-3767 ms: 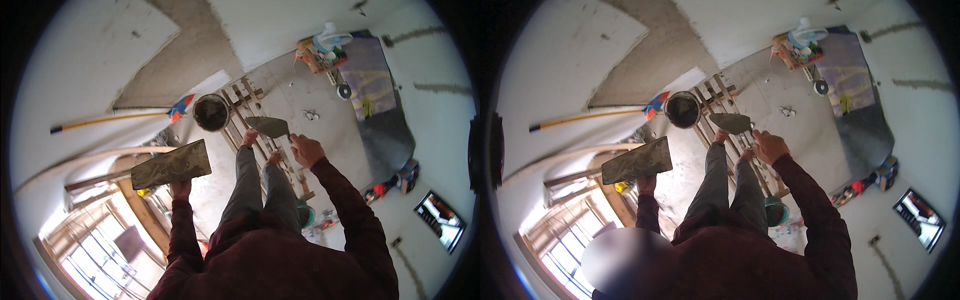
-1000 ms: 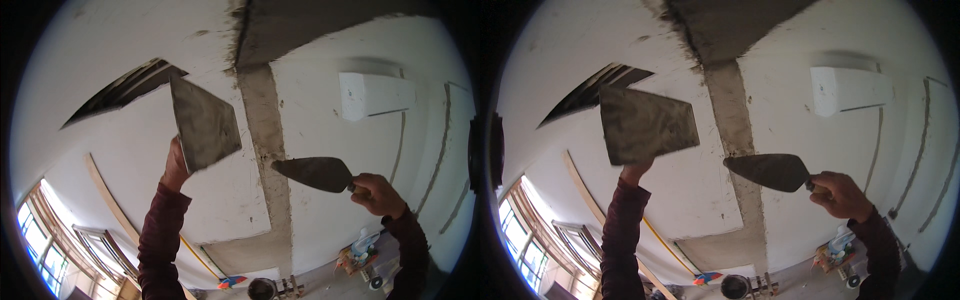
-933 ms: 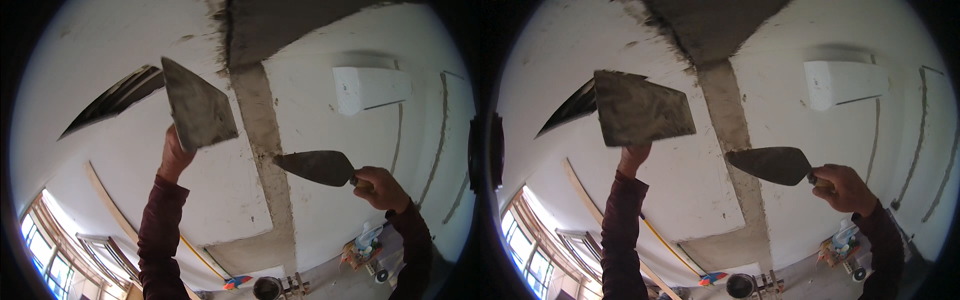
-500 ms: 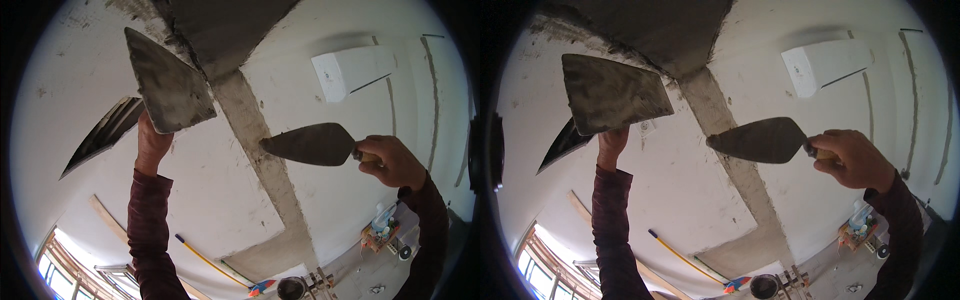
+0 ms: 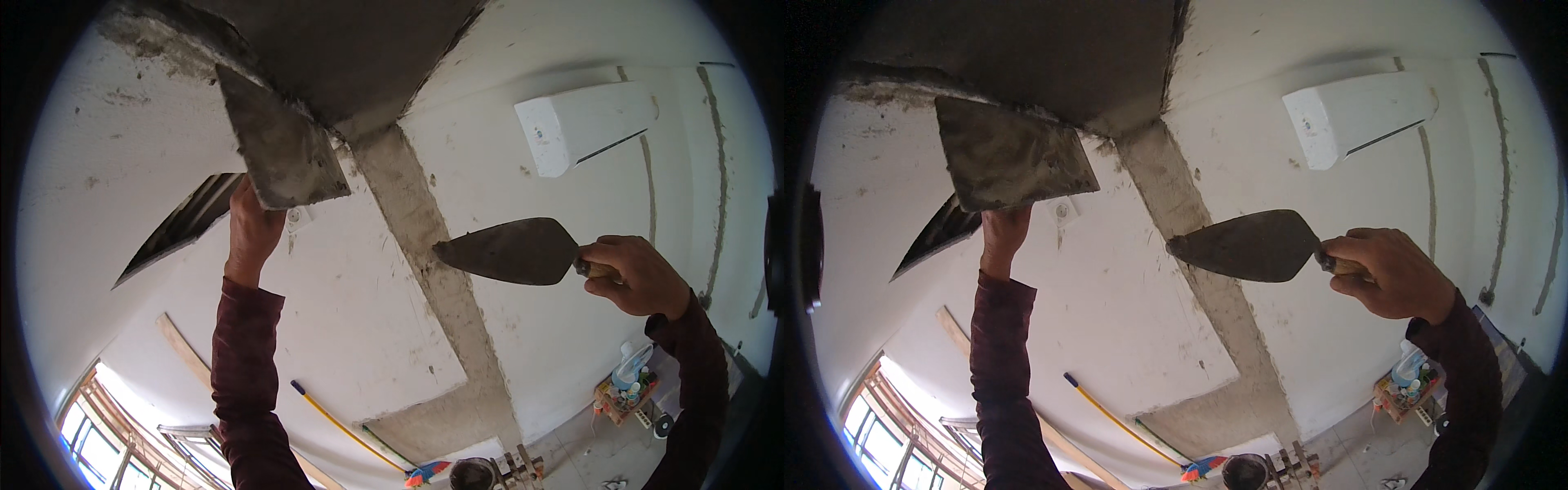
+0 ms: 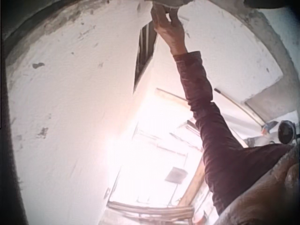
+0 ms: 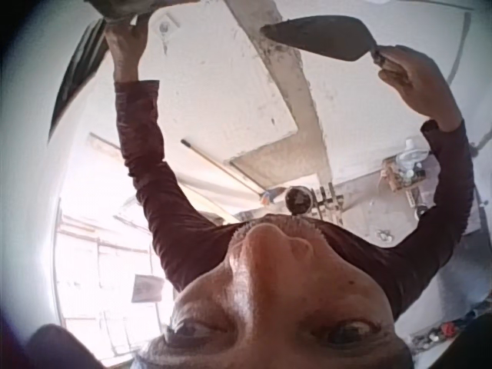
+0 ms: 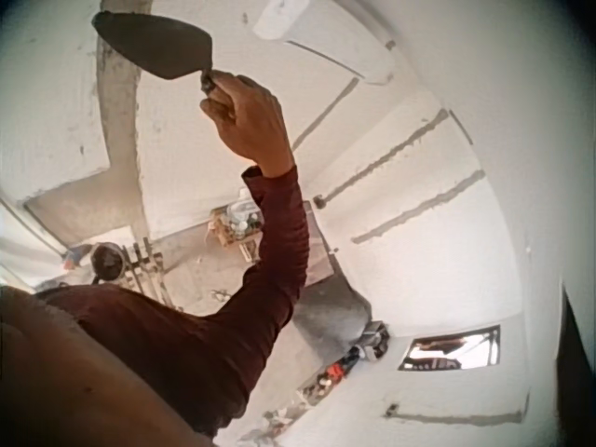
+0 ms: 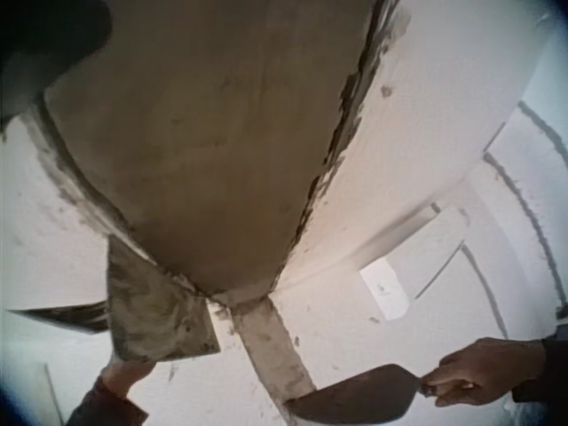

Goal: The person applies mortar to a ceiling joint using a trowel and a hawk, repeatedly loading the tools from a bucket while standing on a scaffold.

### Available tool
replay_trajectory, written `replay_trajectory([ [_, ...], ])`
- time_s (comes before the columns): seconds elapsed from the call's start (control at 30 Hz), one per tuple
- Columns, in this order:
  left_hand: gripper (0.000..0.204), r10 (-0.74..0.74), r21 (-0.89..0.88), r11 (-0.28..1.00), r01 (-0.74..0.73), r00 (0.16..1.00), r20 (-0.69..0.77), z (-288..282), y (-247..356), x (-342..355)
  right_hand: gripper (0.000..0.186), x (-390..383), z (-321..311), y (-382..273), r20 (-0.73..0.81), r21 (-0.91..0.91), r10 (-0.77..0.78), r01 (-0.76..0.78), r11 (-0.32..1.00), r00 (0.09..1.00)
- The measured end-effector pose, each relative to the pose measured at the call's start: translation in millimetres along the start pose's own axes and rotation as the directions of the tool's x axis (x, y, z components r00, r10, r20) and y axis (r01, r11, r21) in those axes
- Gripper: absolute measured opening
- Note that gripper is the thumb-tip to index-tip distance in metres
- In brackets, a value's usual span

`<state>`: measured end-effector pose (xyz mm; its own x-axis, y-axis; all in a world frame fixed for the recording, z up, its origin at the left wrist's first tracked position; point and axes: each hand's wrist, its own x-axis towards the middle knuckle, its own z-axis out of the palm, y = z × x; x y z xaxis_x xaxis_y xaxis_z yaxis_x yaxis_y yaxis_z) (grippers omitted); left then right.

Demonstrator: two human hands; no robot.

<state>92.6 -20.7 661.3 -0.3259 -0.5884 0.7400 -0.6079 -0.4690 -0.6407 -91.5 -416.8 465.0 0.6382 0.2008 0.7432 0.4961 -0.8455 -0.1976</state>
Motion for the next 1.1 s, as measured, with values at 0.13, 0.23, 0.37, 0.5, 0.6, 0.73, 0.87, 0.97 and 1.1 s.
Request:
replay_trajectory([
  [0.13,0.021,-0.036,-0.093,0.995,0.032,0.998,-0.045,-1,15,10,0.031,-2,-2,-2,0.049,0.002,0.037,-0.037,0.999,0.998],
  [0.23,0.019,-0.107,-0.087,0.990,0.109,0.994,0.021,-2,11,7,0.031,-3,-5,-3,0.060,0.010,0.043,-0.044,0.999,0.997],
  [0.37,0.019,-0.123,-0.051,0.991,0.122,0.992,-0.020,7,6,5,0.031,-8,-4,0,0.017,0.000,0.002,-0.002,1.000,1.000],
  [0.5,0.021,-0.008,-0.038,0.999,0.005,0.998,-0.062,1,-6,8,0.031,-5,-9,-2,0.020,-0.021,-0.015,0.016,1.000,1.000],
  [0.6,0.027,-0.042,0.039,0.998,0.043,0.999,-0.023,-1,-20,4,0.029,4,-18,4,0.033,-0.084,-0.035,0.038,0.996,0.999],
  [0.73,0.030,-0.032,0.008,0.999,0.032,0.999,0.028,2,-8,5,0.031,39,-35,3,-0.024,-0.181,-0.167,0.160,0.970,0.986],
  [0.87,0.029,-0.002,0.113,0.994,0.006,0.999,-0.039,1,-9,2,0.032,82,-54,-17,-0.010,-0.345,-0.226,0.209,0.915,0.974],
  [0.97,0.028,-0.066,0.003,0.998,0.066,0.998,-0.022,0,3,9,0.025,102,-61,-19,-0.072,-0.391,-0.348,0.295,0.872,0.935],
  [1.1,0.027,-0.047,-0.010,0.999,0.047,0.998,-0.035,2,0,5,0.029,121,-66,-37,0.038,-0.316,-0.175,0.178,0.932,0.984],
])
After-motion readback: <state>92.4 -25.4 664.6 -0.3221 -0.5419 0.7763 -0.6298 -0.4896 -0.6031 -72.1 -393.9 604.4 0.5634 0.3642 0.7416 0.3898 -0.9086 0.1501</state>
